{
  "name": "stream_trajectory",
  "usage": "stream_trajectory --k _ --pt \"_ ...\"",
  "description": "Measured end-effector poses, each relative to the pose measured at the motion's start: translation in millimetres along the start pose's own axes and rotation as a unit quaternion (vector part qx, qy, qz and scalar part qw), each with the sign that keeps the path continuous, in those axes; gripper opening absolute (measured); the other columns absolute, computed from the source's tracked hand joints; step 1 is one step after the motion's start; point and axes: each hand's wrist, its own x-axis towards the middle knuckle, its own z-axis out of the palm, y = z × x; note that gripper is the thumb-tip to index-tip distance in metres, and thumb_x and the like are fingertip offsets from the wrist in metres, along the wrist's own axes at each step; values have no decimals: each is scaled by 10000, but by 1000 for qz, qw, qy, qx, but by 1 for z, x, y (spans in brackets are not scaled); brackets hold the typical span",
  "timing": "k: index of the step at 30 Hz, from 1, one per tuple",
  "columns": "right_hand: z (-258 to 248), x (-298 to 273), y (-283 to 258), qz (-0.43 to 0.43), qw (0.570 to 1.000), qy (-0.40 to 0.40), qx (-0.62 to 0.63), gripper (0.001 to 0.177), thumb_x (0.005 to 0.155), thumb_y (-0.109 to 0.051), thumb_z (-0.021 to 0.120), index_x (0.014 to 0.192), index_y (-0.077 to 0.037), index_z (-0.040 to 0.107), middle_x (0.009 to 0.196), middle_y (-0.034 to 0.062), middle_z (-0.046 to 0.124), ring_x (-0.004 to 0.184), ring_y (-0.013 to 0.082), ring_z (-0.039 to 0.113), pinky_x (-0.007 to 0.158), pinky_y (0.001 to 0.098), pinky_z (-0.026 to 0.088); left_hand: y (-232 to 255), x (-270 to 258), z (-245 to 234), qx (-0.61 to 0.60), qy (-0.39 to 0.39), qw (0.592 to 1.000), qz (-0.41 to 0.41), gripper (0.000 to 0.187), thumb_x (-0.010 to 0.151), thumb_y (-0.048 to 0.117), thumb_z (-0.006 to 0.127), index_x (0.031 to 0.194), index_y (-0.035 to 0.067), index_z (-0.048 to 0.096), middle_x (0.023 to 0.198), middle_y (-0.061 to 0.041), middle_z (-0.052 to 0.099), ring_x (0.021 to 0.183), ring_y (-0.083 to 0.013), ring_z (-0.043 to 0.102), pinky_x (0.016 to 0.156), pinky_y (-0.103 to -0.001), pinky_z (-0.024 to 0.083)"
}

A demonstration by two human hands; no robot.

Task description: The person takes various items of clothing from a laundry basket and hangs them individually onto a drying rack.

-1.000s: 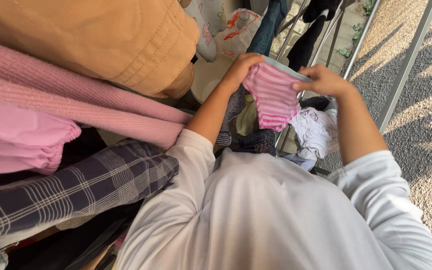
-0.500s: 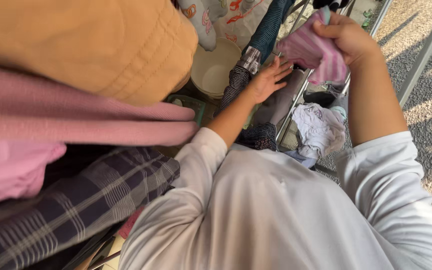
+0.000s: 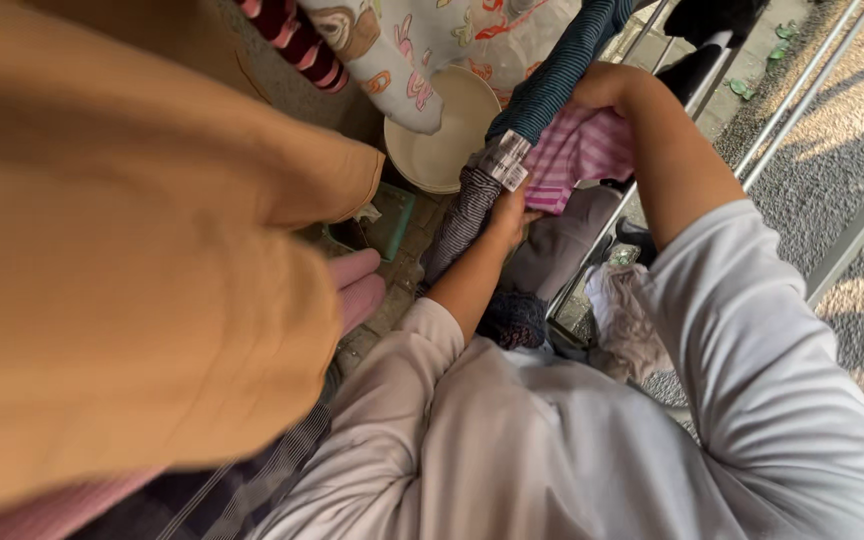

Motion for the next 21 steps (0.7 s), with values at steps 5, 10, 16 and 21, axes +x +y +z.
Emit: stream_trajectory --k 5,10,16,21 --pt "-3 68 53 -9 994 -41 -101 483 829 -274 804 1205 19 726 1185 227 729 1057 349 691 898 435 557 -20 17 4 153 93 982 55 640 895 406 773 1365 9 596 1178 -172 691 882 -303 652 715 -387 532" --pt "-10 84 102 50 930 -39 -362 492 791 -315 849 1135 26 769 1195 251 725 1130 407 689 948 470 564 -32 27 4 421 177 847 271 697 724 303 945 1232 -50 622 1167 -229 703 1048 -360 678 903 -426 537" --pt "-2 87 108 130 918 151 -344 422 784 -167 777 1194 -77 735 1280 190 624 1150 392 636 850 523 564 -37 38 7 417 166 855 261 599 786 335 871 1210 -27 651 1176 -219 723 1052 -374 690 930 -414 529" --pt "-1 71 87 126 942 173 -260 466 814 -151 768 1270 -78 701 1251 200 679 1155 382 667 923 476 559 -41 41 -5 439 137 822 336 372 870 264 816 1093 15 653 1015 -154 700 907 -355 667 855 -422 520"
